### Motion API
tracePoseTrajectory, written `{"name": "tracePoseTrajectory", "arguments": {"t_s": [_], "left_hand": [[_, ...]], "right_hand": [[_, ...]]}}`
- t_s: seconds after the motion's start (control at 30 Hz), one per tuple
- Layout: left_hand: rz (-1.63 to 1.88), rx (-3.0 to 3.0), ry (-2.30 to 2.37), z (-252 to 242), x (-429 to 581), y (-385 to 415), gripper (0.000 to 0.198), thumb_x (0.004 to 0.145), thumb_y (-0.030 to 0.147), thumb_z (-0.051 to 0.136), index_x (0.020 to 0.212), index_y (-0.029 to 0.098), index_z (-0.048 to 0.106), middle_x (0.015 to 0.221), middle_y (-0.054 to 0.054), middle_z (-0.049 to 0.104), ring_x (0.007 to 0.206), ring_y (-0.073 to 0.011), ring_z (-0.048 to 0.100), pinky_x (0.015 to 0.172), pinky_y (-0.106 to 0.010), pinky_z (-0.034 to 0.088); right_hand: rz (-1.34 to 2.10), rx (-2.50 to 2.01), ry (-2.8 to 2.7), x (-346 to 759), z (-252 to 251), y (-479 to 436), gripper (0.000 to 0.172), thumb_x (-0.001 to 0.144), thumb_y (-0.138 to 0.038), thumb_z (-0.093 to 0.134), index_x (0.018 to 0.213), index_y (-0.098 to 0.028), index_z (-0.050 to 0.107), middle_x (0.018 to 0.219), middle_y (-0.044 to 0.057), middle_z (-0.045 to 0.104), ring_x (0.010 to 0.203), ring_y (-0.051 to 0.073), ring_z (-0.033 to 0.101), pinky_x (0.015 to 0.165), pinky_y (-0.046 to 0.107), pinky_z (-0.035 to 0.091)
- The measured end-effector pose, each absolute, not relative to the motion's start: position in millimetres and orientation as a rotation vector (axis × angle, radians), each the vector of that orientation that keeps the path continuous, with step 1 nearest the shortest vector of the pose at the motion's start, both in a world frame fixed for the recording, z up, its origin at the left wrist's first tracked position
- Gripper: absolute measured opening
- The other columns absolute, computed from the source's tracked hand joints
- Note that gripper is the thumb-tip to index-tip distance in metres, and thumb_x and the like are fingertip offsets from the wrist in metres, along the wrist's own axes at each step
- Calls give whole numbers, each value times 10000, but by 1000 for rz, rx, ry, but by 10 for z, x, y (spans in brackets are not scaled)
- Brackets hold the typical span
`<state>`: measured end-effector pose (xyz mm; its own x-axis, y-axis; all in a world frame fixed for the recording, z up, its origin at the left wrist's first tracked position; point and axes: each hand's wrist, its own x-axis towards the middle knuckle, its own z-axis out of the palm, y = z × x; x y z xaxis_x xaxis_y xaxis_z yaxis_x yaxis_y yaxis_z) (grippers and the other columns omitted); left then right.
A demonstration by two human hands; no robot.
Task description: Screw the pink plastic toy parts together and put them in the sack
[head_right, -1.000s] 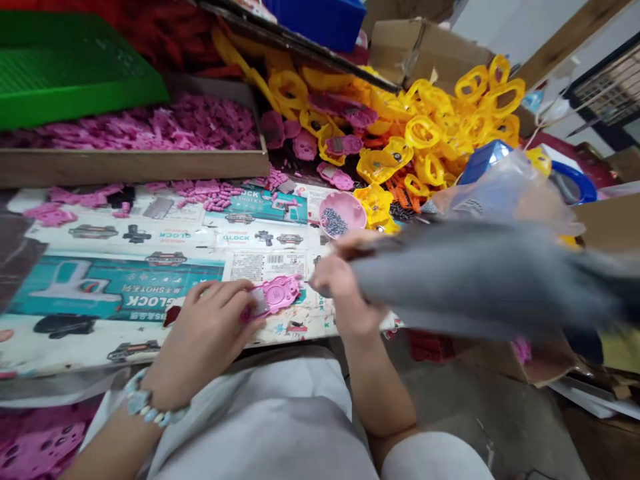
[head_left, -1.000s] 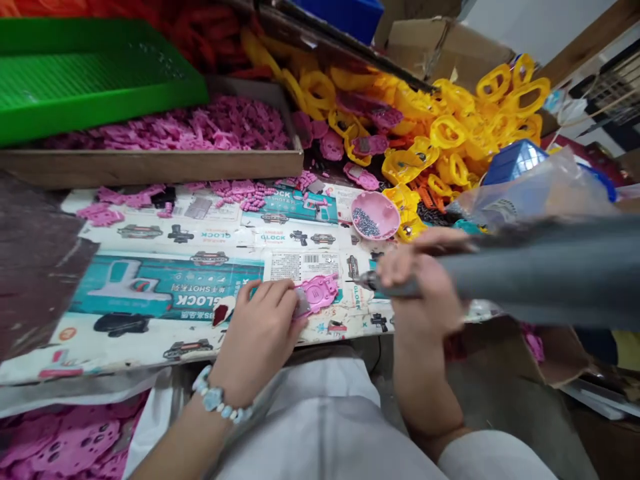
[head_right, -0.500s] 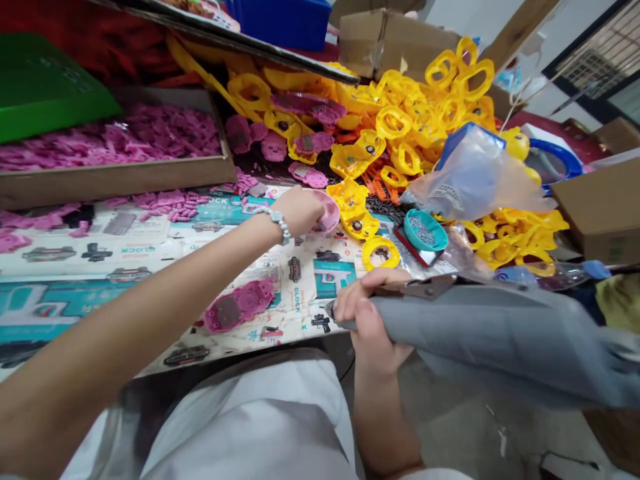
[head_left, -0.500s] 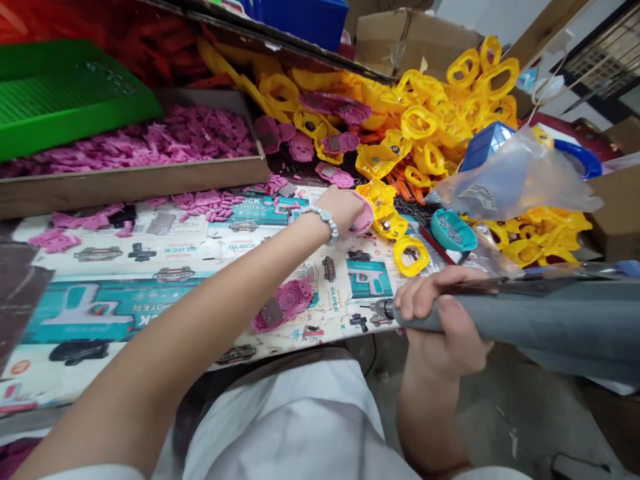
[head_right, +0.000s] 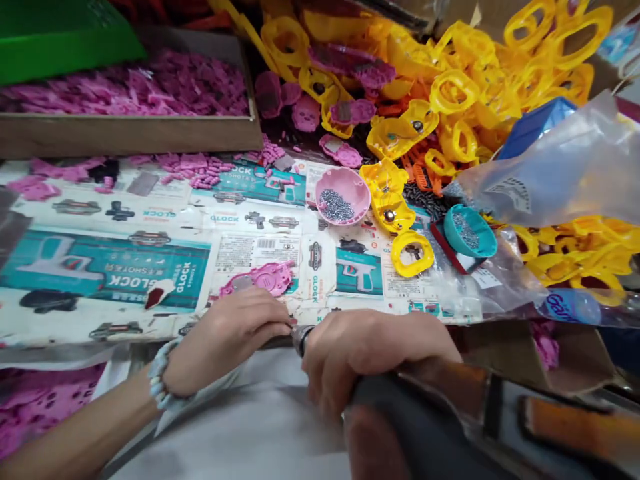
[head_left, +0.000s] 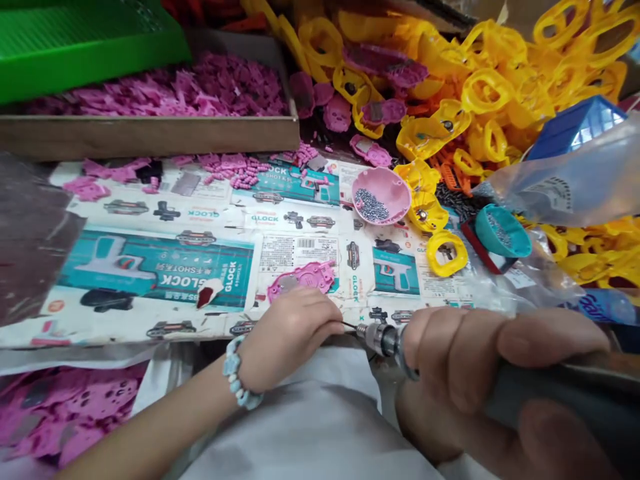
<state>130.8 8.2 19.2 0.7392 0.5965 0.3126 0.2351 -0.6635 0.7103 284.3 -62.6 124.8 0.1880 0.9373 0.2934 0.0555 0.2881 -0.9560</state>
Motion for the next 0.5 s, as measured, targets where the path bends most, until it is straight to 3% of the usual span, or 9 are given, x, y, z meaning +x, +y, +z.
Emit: {"name": "tracePoseTrajectory", "arguments": {"t_s": [0.13, 0.3, 0.5], "left_hand": [[717, 2317, 523, 207, 1267, 69, 178, 924, 193, 485, 823, 153, 625, 731, -25, 650, 731, -153, 581, 688, -277, 428], [646, 2454, 475, 282, 1237, 135, 295, 955, 208, 402, 724, 156, 577, 710, -27, 622, 688, -159, 538, 651, -299, 387], [795, 2498, 730, 277, 1039, 204, 139, 904, 269, 535, 955, 143, 564, 973, -70, 652, 899, -211, 582, 768, -334, 414]], "right_hand": [[824, -1072, -1161, 2723, 1247, -600, 113, 898, -328, 543, 913, -227, 590, 501, -54, 490, 437, 101, 512, 474, 271, 474], [749, -1095, -1086, 2482, 1133, -503, 145, 903, -350, 515, 851, -232, 580, 473, -66, 442, 380, 91, 433, 412, 250, 402], [645, -1197, -1148, 2533, 971, -210, 133, 833, -368, 581, 874, -261, 512, 539, -64, 428, 437, 110, 429, 498, 298, 422]]}}
